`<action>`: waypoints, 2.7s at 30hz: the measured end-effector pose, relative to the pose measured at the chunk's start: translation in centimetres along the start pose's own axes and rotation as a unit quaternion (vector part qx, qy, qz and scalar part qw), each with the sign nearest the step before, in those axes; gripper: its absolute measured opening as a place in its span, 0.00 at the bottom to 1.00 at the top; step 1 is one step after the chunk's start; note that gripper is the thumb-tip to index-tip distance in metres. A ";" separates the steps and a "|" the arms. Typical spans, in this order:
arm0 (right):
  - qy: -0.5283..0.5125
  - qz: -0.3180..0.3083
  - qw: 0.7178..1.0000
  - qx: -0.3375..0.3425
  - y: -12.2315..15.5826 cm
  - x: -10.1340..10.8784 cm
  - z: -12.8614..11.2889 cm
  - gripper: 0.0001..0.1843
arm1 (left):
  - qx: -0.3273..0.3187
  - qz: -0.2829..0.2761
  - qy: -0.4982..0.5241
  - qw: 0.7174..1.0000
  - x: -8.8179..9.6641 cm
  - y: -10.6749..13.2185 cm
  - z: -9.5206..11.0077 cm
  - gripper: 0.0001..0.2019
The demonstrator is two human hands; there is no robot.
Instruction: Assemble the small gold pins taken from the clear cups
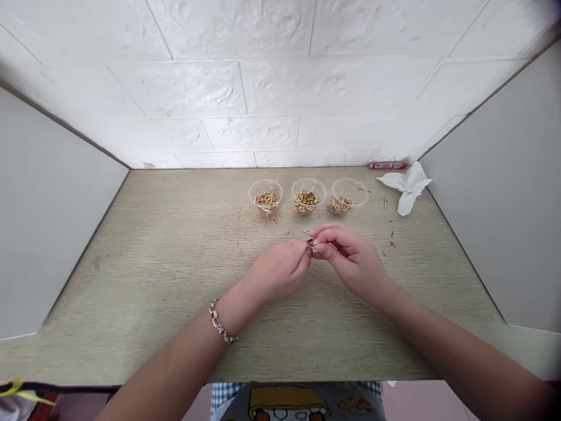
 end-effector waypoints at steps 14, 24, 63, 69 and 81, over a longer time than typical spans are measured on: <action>0.058 -0.006 0.998 -0.027 -0.4 -0.1 1.7 0.07 | -0.010 -0.029 0.017 0.999 -1.3 -1.0 -1.6 0.15; 0.115 -0.006 0.993 0.003 -0.5 -0.1 1.9 0.07 | 0.012 -0.036 0.008 0.999 -1.2 -1.1 -1.5 0.18; 0.144 0.027 0.989 0.017 -0.6 -0.5 1.9 0.05 | 0.006 -0.033 -0.042 0.999 -1.5 -1.1 -1.5 0.17; 0.187 0.007 0.982 0.033 -0.9 -0.2 1.3 0.06 | -0.004 -0.031 -0.067 0.997 -1.6 -1.0 -1.6 0.17; 0.232 0.003 0.972 0.029 -0.7 0.1 0.9 0.06 | -0.003 -0.032 -0.128 0.991 -1.7 -1.0 -1.2 0.17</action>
Point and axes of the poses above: each hand's wrist, its own y-axis away from the middle knuckle, its own x-axis out of the back of the hand, z = x × y, the point moved 2 cm from there along -y, towards the middle knuckle, and after that the axes turned 3 degrees about -x, right-handed, at the moved point
